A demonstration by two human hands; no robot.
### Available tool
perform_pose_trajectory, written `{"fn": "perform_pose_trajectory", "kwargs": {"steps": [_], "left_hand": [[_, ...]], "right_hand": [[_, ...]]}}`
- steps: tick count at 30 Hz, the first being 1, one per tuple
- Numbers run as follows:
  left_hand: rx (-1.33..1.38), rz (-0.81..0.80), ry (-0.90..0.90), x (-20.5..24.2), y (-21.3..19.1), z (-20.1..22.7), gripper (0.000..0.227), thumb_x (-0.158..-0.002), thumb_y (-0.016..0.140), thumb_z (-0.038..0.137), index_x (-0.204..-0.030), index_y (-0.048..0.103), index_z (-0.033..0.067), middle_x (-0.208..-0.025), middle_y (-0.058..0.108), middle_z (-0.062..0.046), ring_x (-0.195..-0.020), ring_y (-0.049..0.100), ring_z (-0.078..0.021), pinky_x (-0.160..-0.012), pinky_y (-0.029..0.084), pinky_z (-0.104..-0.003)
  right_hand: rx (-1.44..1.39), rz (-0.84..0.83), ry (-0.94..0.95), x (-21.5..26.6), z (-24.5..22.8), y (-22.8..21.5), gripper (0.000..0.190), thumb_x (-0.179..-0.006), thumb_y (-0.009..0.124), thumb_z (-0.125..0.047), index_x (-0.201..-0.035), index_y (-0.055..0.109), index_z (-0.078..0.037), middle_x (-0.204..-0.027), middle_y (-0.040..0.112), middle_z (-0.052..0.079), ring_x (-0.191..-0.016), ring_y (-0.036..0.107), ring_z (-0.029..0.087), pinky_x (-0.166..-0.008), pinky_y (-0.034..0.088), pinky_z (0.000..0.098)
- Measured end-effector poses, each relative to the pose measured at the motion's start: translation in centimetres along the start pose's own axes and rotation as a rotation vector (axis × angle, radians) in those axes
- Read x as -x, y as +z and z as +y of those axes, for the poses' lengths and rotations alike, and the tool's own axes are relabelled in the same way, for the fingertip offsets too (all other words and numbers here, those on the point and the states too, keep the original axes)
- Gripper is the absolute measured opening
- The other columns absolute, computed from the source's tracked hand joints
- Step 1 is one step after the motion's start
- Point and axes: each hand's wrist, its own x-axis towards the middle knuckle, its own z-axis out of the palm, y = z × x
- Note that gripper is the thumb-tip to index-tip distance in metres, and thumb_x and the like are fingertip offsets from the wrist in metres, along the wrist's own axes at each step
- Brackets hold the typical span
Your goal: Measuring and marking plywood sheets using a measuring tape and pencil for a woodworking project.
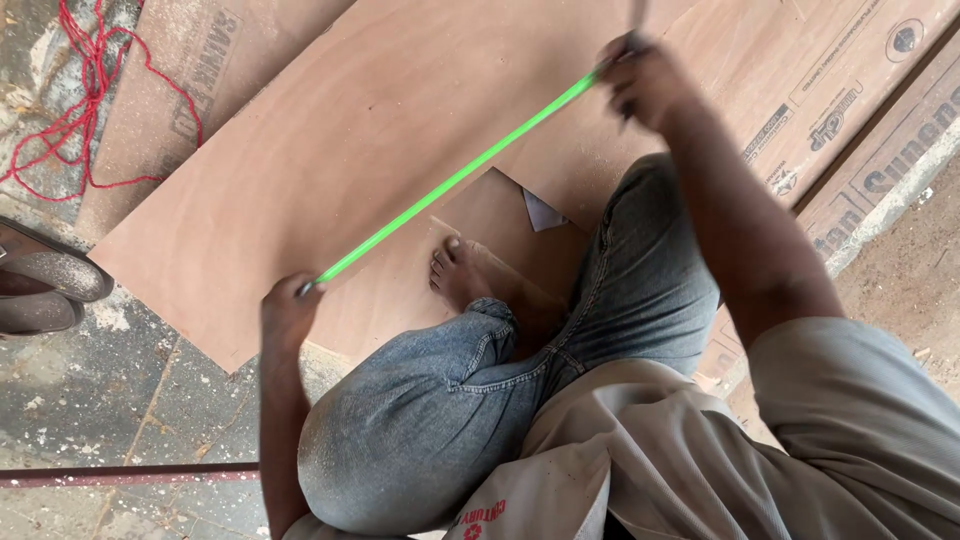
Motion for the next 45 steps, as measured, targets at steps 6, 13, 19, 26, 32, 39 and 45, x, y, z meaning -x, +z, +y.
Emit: {"fn": "perform_pose_trajectory", "kwargs": {"steps": [6,13,19,26,32,39,45], "left_hand": [[0.026,0.164,-0.193,1.1,-1.0,-3.1,0.022,-0.095,0.076,0.028,-0.108,0.078,0.0106,-0.105,0.077,-0.01,-0.095,0.071,-0.0212,-0.089,0.055,-0.042],[-0.177,0.461,0.021,-0.7,3.7,0.8,0.015,-0.095,0.076,0.027,-0.097,0.079,0.0123,-0.106,0.072,-0.007,-0.096,0.067,-0.0269,-0.084,0.055,-0.046],[-0.248,0.511,-0.049,-1.4,6.2,0.3,0.015,-0.096,0.075,0.032,-0.095,0.076,0.0174,-0.109,0.069,-0.004,-0.104,0.062,-0.0292,-0.083,0.051,-0.048],[-0.241,0.525,-0.076,-0.9,6.5,1.6,0.014,-0.098,0.074,0.032,-0.098,0.077,0.0185,-0.115,0.069,-0.004,-0.108,0.06,-0.0318,-0.086,0.05,-0.052],[-0.248,0.528,-0.068,-0.6,6.9,1.0,0.015,-0.1,0.072,0.033,-0.1,0.077,0.0185,-0.118,0.067,-0.005,-0.112,0.059,-0.0331,-0.088,0.049,-0.053],[-0.251,0.618,-0.008,-1.5,7.7,0.1,0.011,-0.095,0.077,0.029,-0.098,0.077,0.0181,-0.115,0.068,-0.005,-0.106,0.062,-0.034,-0.085,0.051,-0.053],[-0.217,0.738,0.009,-0.4,7.7,-0.1,0.01,-0.089,0.08,0.026,-0.093,0.075,0.0178,-0.107,0.068,-0.004,-0.102,0.064,-0.0351,-0.078,0.051,-0.053]], "right_hand": [[-0.301,0.523,-0.265,-5.8,3.2,-11.7,0.019,-0.096,0.077,-0.008,-0.104,0.06,-0.012,-0.091,0.056,0.003,-0.068,0.055,0.008,-0.066,0.055,0.0277],[-0.108,0.256,-0.108,3.0,4.5,7.1,0.018,-0.101,0.065,-0.029,-0.103,0.065,-0.011,-0.096,0.076,0.005,-0.055,0.048,0.007,-0.05,0.052,0.0262],[0.388,0.006,-0.148,7.9,6.8,11.7,0.024,-0.101,0.068,-0.031,-0.103,0.066,-0.007,-0.075,0.065,0.003,-0.06,0.062,0.007,-0.054,0.054,0.0286],[0.475,-0.129,-0.083,8.9,6.7,12.5,0.027,-0.101,0.066,-0.033,-0.102,0.065,-0.006,-0.067,0.061,0.003,-0.056,0.063,0.011,-0.054,0.053,0.0304],[0.494,-0.106,-0.082,9.1,6.7,12.6,0.03,-0.101,0.065,-0.036,-0.101,0.066,-0.006,-0.067,0.062,0.001,-0.056,0.063,0.01,-0.054,0.054,0.0301],[0.34,-0.078,-0.102,8.2,8.1,11.8,0.034,-0.105,0.06,-0.039,-0.1,0.066,-0.005,-0.069,0.061,0.001,-0.058,0.061,0.01,-0.054,0.051,0.0287],[0.311,-0.027,-0.275,5.5,10.4,9.9,0.054,-0.116,0.039,-0.048,-0.103,0.071,-0.007,-0.08,0.061,0.003,-0.071,0.059,0.011,-0.067,0.051,0.0275]]}}
